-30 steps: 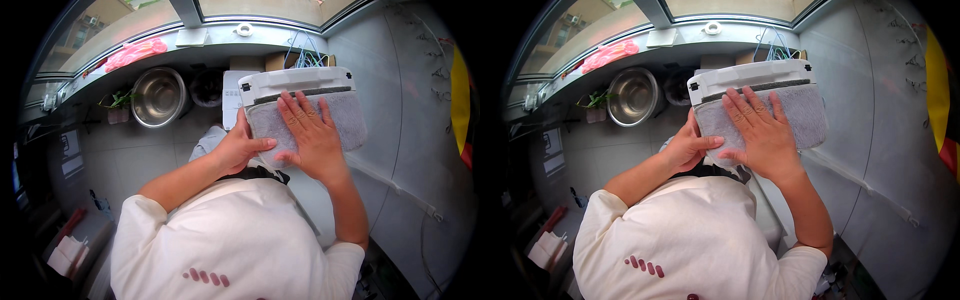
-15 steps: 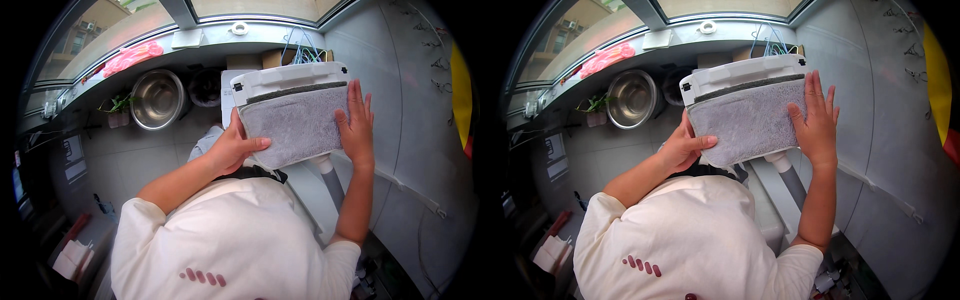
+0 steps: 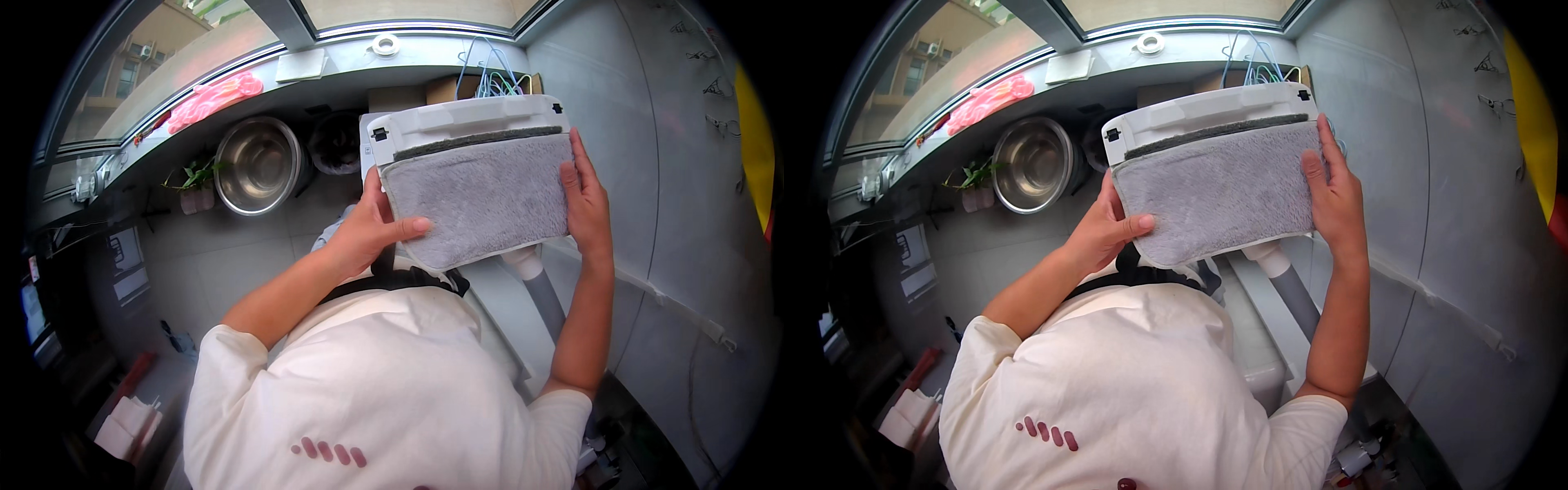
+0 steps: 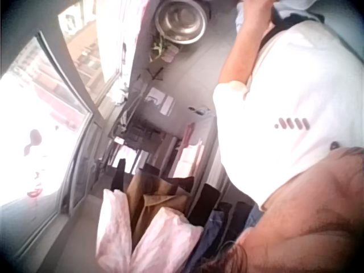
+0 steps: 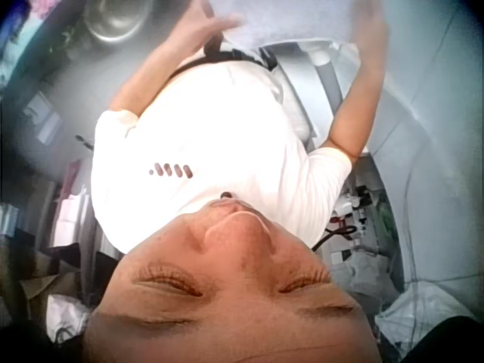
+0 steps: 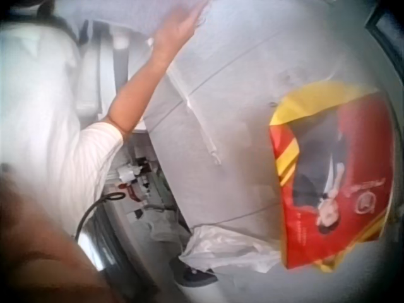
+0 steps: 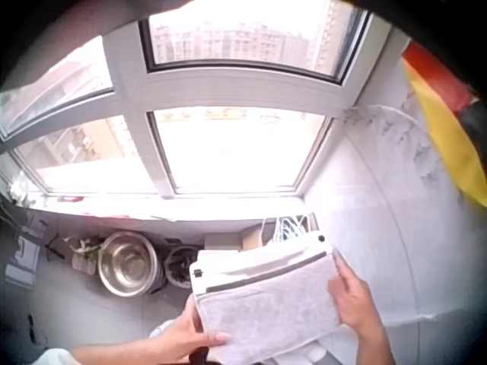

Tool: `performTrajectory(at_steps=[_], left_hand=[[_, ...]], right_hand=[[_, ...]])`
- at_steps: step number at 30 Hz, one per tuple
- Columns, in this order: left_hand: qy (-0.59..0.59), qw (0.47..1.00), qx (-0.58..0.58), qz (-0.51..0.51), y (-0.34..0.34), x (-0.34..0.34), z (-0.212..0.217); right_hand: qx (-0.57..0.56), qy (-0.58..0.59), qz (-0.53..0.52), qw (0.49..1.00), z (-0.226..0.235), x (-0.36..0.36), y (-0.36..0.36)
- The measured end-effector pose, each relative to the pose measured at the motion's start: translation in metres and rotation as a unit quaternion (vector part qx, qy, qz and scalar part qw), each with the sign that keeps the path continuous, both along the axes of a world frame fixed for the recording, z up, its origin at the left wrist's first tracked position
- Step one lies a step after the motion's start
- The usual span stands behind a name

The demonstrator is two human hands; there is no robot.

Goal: The person assembles a handheld cleaning device by attaching a long gray tube to a white motor unit, then securing a gray microfiber pad onto the device's head. The person manipulates the device components and the pad by hand to complete the assembly.

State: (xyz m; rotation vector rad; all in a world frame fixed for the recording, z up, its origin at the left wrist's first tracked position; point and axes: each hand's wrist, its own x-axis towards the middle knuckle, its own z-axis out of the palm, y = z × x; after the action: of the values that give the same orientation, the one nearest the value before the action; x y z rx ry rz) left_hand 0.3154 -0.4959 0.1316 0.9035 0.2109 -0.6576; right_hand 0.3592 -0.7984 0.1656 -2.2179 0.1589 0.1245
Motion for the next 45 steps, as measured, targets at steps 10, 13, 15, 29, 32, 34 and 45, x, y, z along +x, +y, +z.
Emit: performTrajectory(at_steps=[10,13,15,29,32,34,45], left_hand=[[-0.623,0.706,0.335,0.032,0.027,0.022,-0.009],[-0.715,0.535,0.439,-0.101,0.025,0.024,0.012],[-0.726,0.477,0.47,-0.156,0.021,0.03,0.013],[-0.766,0.432,0.475,-0.027,0.006,0.038,-0.007],[-0.768,0.419,0.484,-0.019,0.003,0.039,-0.006],[-0.764,0.424,0.486,-0.022,0.003,0.038,-0.005],[-0.704,0.54,0.445,-0.122,0.032,0.028,-0.02]], right_hand=[[-0.034,-0.003,-0.012,0.999,0.005,-0.002,0.004],[-0.031,-0.02,-0.008,0.999,0.002,-0.002,0.003],[-0.027,-0.006,-0.015,1.0,0.002,-0.003,0.001],[0.237,0.041,-0.078,0.968,0.011,-0.004,-0.001],[0.306,0.046,-0.076,0.948,0.013,-0.008,-0.004],[0.333,0.054,-0.07,0.939,0.017,-0.009,-0.005],[0.332,-0.056,-0.003,0.942,0.015,-0.008,0.007]])
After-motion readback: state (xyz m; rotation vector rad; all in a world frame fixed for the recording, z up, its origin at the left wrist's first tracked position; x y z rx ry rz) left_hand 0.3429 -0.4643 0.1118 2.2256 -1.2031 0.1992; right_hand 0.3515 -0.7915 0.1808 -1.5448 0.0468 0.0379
